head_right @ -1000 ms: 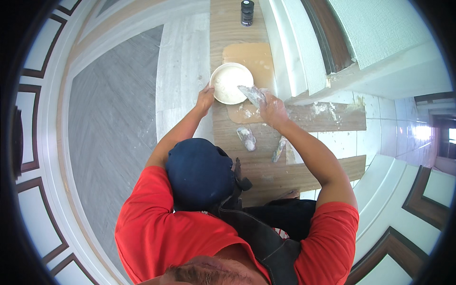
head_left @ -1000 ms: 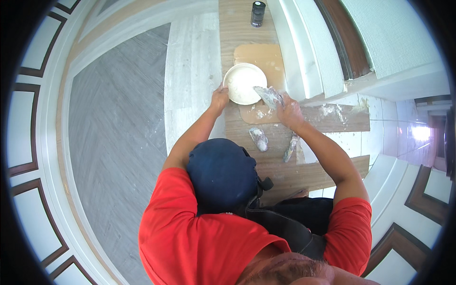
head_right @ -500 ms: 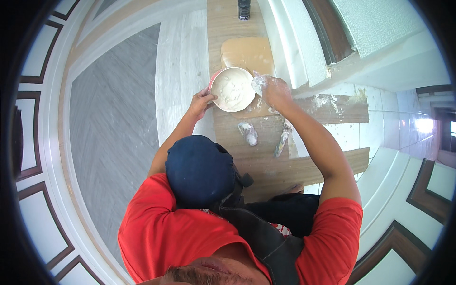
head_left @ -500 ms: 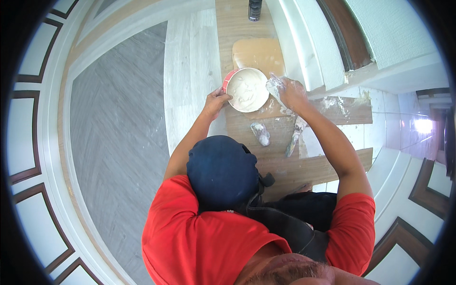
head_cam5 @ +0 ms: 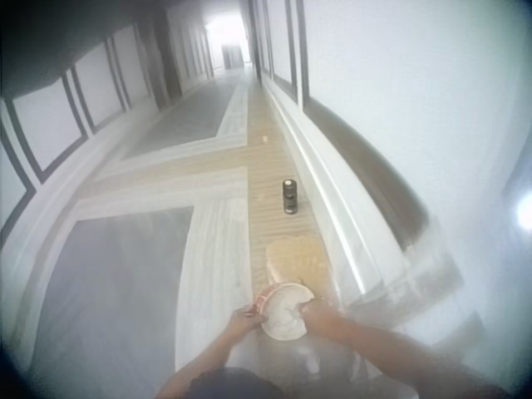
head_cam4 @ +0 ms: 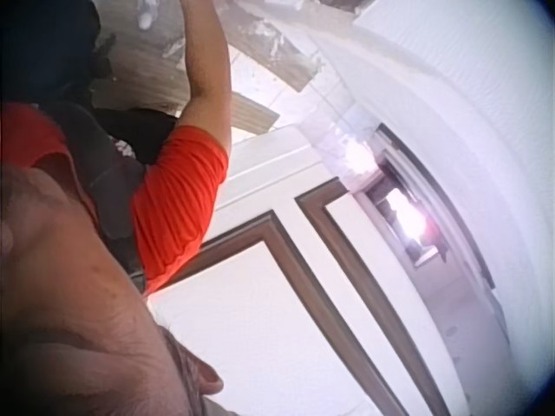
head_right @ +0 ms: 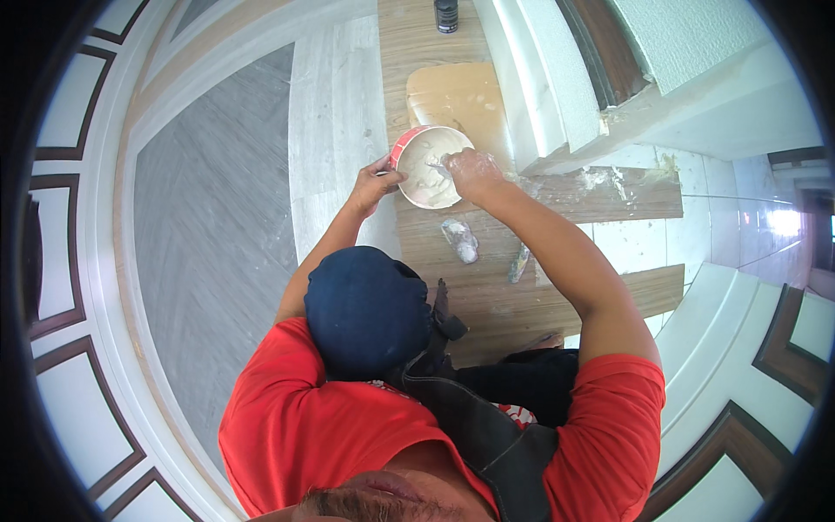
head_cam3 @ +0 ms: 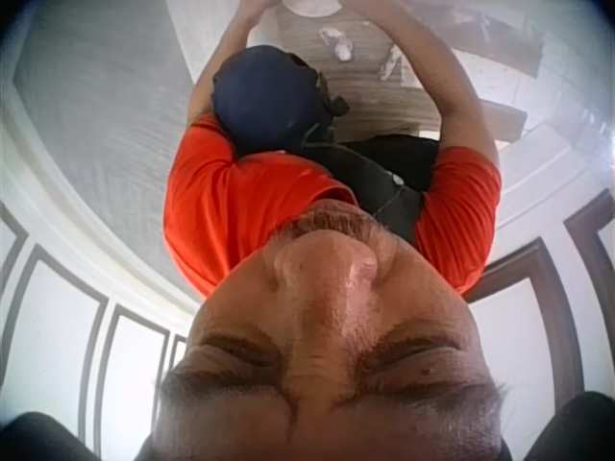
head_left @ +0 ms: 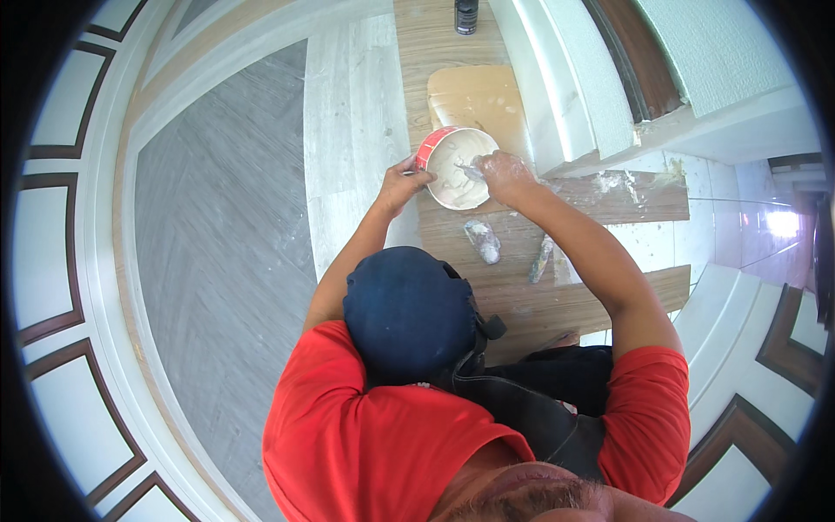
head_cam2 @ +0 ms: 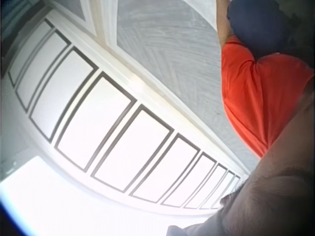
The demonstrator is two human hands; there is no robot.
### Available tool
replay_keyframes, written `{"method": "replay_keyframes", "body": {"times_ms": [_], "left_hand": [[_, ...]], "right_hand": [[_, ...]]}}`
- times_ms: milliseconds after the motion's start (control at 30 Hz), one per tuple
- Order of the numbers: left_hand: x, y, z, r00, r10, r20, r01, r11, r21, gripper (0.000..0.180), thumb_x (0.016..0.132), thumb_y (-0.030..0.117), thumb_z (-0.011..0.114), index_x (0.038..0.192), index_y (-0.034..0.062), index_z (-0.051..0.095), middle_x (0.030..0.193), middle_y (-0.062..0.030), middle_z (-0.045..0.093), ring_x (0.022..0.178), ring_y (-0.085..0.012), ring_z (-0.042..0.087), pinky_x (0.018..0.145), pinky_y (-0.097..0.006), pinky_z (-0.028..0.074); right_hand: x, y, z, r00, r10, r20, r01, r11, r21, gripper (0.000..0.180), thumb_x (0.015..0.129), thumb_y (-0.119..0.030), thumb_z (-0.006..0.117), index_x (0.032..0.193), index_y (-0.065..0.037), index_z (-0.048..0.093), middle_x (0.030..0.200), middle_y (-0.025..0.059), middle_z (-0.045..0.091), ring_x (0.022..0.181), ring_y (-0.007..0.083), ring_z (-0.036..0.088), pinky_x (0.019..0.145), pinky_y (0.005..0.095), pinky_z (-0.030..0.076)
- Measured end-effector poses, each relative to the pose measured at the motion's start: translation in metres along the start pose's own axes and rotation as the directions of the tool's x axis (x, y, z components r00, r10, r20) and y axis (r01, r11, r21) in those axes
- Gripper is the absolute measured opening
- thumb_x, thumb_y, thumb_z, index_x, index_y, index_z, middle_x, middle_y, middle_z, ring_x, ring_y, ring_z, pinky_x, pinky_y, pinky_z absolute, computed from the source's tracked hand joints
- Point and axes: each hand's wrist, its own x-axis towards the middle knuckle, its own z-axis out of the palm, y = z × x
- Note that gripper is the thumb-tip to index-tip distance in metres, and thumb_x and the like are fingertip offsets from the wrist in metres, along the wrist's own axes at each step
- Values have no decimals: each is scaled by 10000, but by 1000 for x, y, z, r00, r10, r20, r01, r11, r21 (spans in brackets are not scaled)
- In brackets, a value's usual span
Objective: The person scoops white plaster from a bucket and applies it to a wall corner using a trowel. They repeatedly smooth the surface and scrape excess material back into the bucket while sitting on the floor.
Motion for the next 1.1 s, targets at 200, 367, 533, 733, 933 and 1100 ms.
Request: {"method": "replay_keyframes", "body": {"times_ms": [200,367,533,733,933,1100], "left_hand": [[1,7,5,998,62,8,-62,997,46,724,792,161,848,1438,-32,584,1147,-106,682,1025,-183,661,912,-310,537],[12,8,-7,998,29,51,-35,991,129,797,841,186,852,1519,-24,490,1211,-65,611,1036,-174,651,910,-316,546],[11,3,-7,996,72,58,-75,995,59,837,837,268,869,1505,-62,486,1144,-140,688,1022,-173,658,911,-304,539],[6,6,-5,999,-8,41,3,992,128,818,887,298,844,1539,-15,461,1261,-113,622,1093,-200,641,932,-353,554],[6,8,1,999,43,11,-44,993,107,898,856,348,863,1520,-87,442,1130,-157,703,989,-166,662,835,-300,552],[5,6,-4,1000,22,17,-24,993,114,874,875,362,849,1523,-68,450,1152,-151,698,1009,-183,673,834,-303,557]], "right_hand": [[-16,-3,0,965,-259,27,261,962,-87,227,855,-86,686,1079,-80,721,1045,157,718,1065,314,684,901,461,569],[-27,-8,-3,913,-406,35,407,910,-76,261,835,-129,710,1096,-114,711,1078,87,719,1179,270,603,1045,434,462],[-29,-4,8,921,-387,-38,383,920,-87,344,864,-133,697,1205,-100,666,1168,101,701,1276,284,559,1091,438,429],[-25,-13,22,957,-277,84,286,950,-127,443,908,-138,651,1342,-75,592,1436,148,572,1390,295,496,1178,449,368],[-25,-9,57,896,-442,-44,419,875,-244,583,924,-149,621,1490,-74,504,1590,132,459,1418,280,480,1196,443,347],[-18,-12,55,865,-447,-225,394,886,-247,645,908,-170,630,1530,-81,481,1607,112,449,1433,274,470,1193,457,344]]}}
